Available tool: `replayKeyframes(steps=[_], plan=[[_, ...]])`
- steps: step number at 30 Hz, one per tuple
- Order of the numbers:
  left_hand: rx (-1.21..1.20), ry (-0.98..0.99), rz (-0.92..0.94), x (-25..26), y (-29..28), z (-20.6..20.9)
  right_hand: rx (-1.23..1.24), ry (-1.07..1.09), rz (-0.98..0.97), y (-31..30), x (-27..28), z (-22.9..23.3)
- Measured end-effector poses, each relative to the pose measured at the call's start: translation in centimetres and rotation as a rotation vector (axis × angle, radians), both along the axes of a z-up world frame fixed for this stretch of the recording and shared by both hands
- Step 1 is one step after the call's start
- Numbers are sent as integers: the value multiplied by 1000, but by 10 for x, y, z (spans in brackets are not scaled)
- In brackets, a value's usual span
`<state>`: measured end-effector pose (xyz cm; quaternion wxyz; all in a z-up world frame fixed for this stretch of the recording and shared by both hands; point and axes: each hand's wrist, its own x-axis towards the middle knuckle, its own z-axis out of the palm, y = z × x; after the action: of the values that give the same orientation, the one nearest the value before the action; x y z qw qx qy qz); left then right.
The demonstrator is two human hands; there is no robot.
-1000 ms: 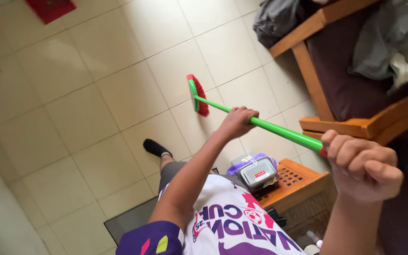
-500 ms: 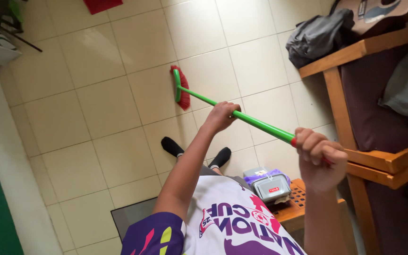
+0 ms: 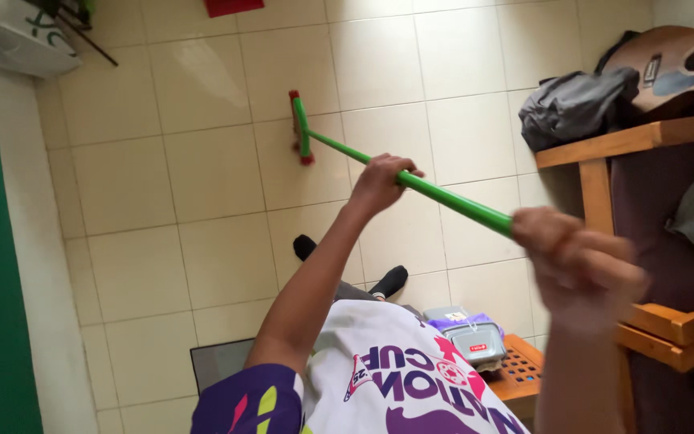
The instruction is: The person sweeps the tiled floor using a broom, pushing debris toward a red dustpan placed near the doorway.
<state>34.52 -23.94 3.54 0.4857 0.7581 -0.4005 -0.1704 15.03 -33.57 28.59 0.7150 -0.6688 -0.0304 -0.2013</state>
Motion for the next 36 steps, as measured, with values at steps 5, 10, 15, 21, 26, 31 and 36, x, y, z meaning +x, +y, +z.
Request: replayKeyframes(steps=[5,10,15,21,26,31,36], plan=[[-145,22,55,-15,42,52,46,-63,169,-24,10,43],[-105,100,221,-38,95,24,403,104,42,-21,52,10],[74,286,507,-47,158,-54,658,393,-187,56,126,-48],[274,210,703,-54,188,-116,433,485,87,117,159,-77],[-102,230,660,-28,156,-111,162,315,223,112,167,-43],[-178,366,566,20,133,-61,-105,121,257,118,176,-12],[-329,262,578,67,126,-64,-226,85,414,140,193,-8]])
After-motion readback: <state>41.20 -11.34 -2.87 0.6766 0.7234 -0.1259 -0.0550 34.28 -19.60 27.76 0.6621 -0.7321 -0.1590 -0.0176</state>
